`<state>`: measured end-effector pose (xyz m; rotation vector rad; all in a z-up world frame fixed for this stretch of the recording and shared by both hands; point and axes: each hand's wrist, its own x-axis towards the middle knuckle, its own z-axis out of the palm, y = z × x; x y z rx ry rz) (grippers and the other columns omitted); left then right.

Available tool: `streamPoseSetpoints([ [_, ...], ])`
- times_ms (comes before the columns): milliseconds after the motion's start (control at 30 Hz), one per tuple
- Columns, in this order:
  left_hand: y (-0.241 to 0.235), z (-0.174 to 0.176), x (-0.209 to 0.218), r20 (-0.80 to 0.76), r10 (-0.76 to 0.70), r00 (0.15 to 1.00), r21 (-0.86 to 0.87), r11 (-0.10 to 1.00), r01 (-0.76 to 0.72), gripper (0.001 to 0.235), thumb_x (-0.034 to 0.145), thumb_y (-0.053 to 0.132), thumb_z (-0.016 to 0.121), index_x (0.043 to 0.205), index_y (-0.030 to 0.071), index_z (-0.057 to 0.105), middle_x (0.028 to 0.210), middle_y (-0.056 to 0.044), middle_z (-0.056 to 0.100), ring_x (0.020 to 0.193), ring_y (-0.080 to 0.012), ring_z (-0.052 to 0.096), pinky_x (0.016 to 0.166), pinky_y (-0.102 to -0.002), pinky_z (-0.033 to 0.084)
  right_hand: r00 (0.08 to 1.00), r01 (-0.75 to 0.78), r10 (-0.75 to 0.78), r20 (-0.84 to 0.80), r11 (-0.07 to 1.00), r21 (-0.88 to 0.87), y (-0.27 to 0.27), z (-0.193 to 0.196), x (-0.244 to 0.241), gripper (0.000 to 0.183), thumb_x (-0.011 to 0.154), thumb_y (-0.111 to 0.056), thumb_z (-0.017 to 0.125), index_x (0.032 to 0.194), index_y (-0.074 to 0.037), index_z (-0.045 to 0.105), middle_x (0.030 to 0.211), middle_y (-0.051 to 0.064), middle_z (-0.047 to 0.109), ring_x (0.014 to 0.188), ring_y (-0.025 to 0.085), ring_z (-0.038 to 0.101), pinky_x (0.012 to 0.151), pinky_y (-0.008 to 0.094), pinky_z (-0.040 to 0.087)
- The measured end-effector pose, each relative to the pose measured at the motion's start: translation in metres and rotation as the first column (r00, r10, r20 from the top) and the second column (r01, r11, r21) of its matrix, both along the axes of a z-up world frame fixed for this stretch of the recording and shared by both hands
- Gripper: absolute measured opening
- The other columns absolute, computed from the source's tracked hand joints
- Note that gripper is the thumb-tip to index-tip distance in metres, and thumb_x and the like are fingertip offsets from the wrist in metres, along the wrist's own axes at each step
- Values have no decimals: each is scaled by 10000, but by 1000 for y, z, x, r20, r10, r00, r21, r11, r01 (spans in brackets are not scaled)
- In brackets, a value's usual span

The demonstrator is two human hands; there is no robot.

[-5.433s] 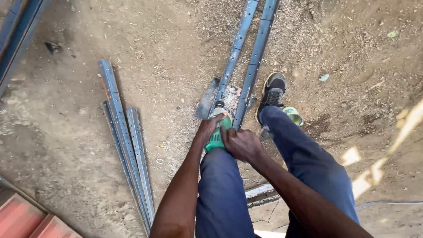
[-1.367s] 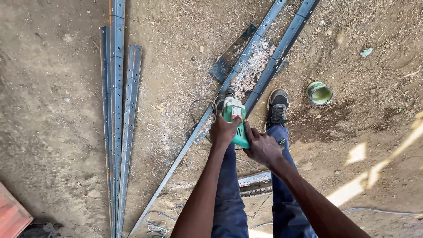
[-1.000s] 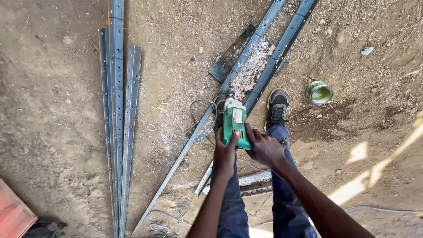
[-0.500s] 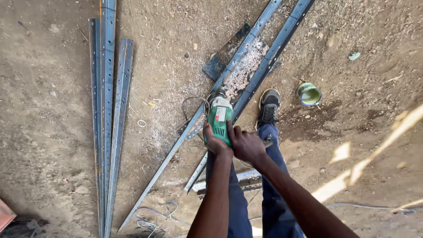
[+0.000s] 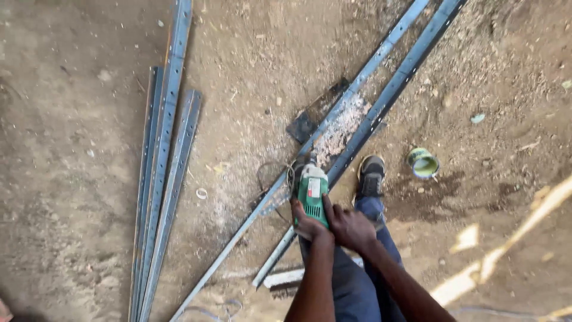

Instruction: Using a handheld power drill to create holes in metal bars on the ground.

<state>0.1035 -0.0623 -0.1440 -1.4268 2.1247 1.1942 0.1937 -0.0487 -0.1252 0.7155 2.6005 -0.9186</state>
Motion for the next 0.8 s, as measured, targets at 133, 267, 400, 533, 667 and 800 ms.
streamPoseSetpoints([
  [133,1,-1,-7,50,-51,997,-20,998,52,446,784,343,811,1086,16,781,990,-239,750,872,-383,736,839,-511,558,1000,-4,4,-14,1000,19,-3,-4,-3,915,679,-166,589,1534,76,368,871,135,614,569,357,724,440,480,584],
  [267,18,17,-26,47,-114,992,-98,988,118,397,768,308,822,1112,111,804,1003,-194,768,896,-354,748,846,-465,582,999,42,-38,33,992,-121,-4,1,-14,972,687,-223,613,1557,90,310,953,166,618,610,402,734,463,546,589],
  [400,26,17,-34,25,-106,994,-58,993,108,383,719,262,858,1070,114,811,1001,-221,761,948,-397,739,851,-498,573,989,120,-98,107,967,-226,-15,1,-18,973,735,-190,621,1584,85,234,1094,238,623,727,474,742,562,601,610],
  [533,25,19,-39,11,-232,973,-40,972,233,341,806,247,772,1107,92,807,1113,-246,744,1071,-450,700,963,-497,537,981,132,-82,173,944,-301,-20,-5,-12,1006,714,-172,583,1596,93,179,1204,278,638,795,507,740,638,617,612],
  [667,18,13,-31,-8,-369,929,-17,929,369,338,820,270,770,1125,133,817,1153,-168,714,1127,-377,682,1017,-484,509,959,241,-173,227,916,-321,-19,-3,-6,1019,715,-234,572,1610,55,180,1281,250,626,826,528,727,700,625,605],
  [800,12,7,-34,-10,-439,899,1,899,439,412,810,312,750,1172,120,797,1184,-199,719,1157,-390,668,1027,-490,489,944,303,-218,249,872,-384,-32,-20,-4,1075,699,-276,565,1620,49,115,1290,244,615,863,550,713,751,650,595],
])
